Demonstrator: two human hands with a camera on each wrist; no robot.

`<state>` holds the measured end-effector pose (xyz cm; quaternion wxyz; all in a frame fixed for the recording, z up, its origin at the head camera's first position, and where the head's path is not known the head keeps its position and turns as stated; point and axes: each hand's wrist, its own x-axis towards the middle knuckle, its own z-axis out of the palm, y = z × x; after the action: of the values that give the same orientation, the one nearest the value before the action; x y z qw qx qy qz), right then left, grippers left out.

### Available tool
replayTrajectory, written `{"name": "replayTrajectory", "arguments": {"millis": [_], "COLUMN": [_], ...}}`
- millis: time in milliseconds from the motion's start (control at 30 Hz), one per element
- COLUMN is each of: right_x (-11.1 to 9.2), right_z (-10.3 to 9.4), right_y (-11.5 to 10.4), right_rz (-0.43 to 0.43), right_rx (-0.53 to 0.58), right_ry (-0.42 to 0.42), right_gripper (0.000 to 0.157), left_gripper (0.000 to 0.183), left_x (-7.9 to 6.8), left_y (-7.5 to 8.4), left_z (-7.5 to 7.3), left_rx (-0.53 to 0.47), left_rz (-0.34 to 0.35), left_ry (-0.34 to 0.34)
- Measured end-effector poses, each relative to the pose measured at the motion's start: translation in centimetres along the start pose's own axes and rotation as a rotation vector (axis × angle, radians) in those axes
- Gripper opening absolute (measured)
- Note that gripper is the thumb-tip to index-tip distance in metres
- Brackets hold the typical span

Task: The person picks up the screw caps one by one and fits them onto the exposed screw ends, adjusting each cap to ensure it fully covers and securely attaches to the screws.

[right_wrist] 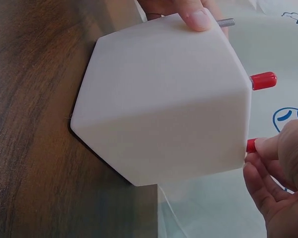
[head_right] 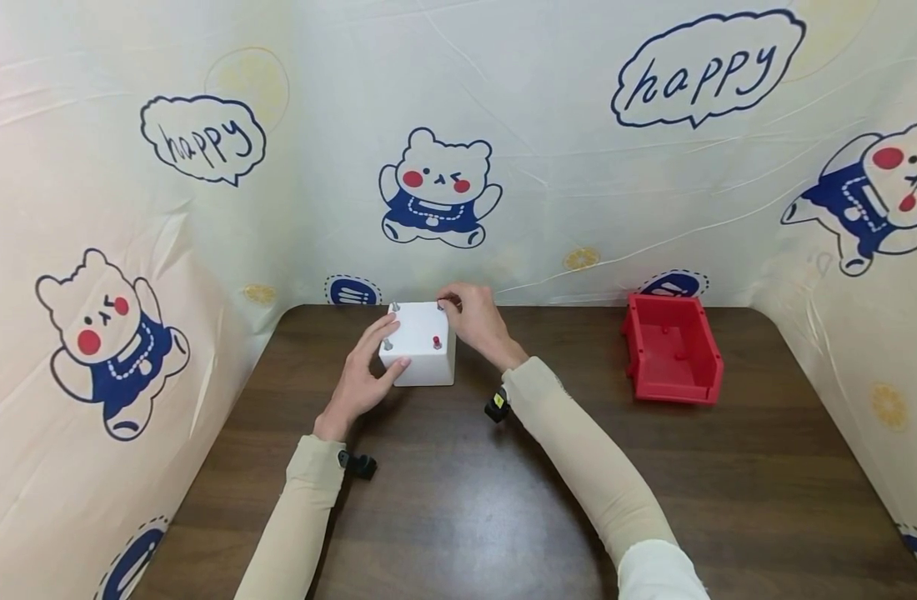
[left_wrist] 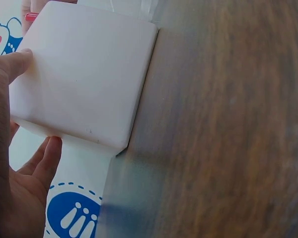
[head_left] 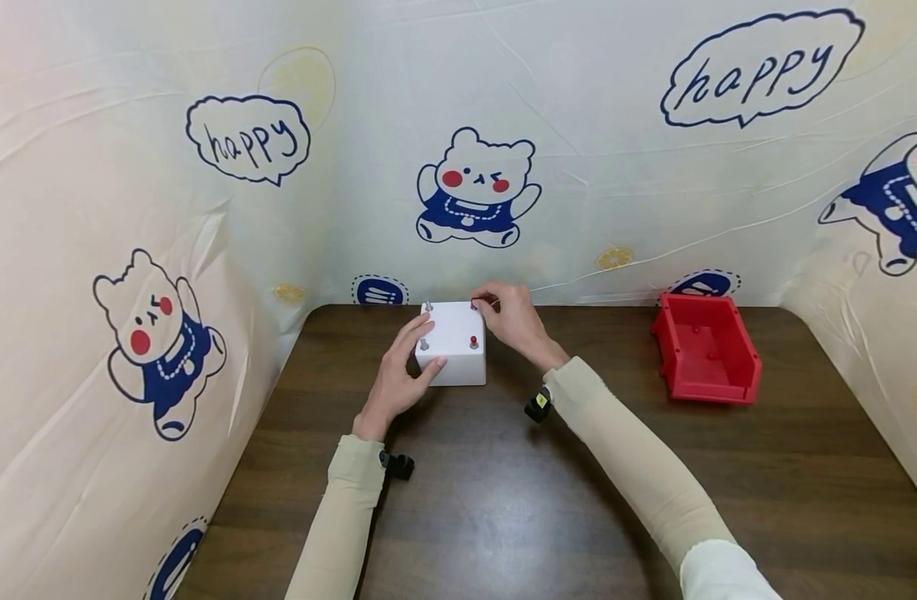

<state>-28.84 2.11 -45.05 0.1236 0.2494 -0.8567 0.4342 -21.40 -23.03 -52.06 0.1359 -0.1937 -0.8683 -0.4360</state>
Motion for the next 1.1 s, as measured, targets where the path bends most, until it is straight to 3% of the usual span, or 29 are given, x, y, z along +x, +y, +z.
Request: {"name": "replayTrajectory", "arguments": {"millis": [333, 1100], "right_x": [0.0, -0.7], "right_z": [-0.2, -1.8], "right_y": [-0.3, -0.4], "right_rz": [0.025, 0.072], "right_rx": [-0.002, -0.006], "right_ry": [-0.026, -0.060], "right_gripper": [0.014, 0.023], "left_gripper": [0.065, 0.065], "left_x": [0.0, 0.0], "left_y": [0.1, 0.0], "left_z": [0.0, 0.1], "left_rx": [-0.005, -0.022], "left_rz": [0.046, 0.030], "left_ry": [0.019, 0.012]}}
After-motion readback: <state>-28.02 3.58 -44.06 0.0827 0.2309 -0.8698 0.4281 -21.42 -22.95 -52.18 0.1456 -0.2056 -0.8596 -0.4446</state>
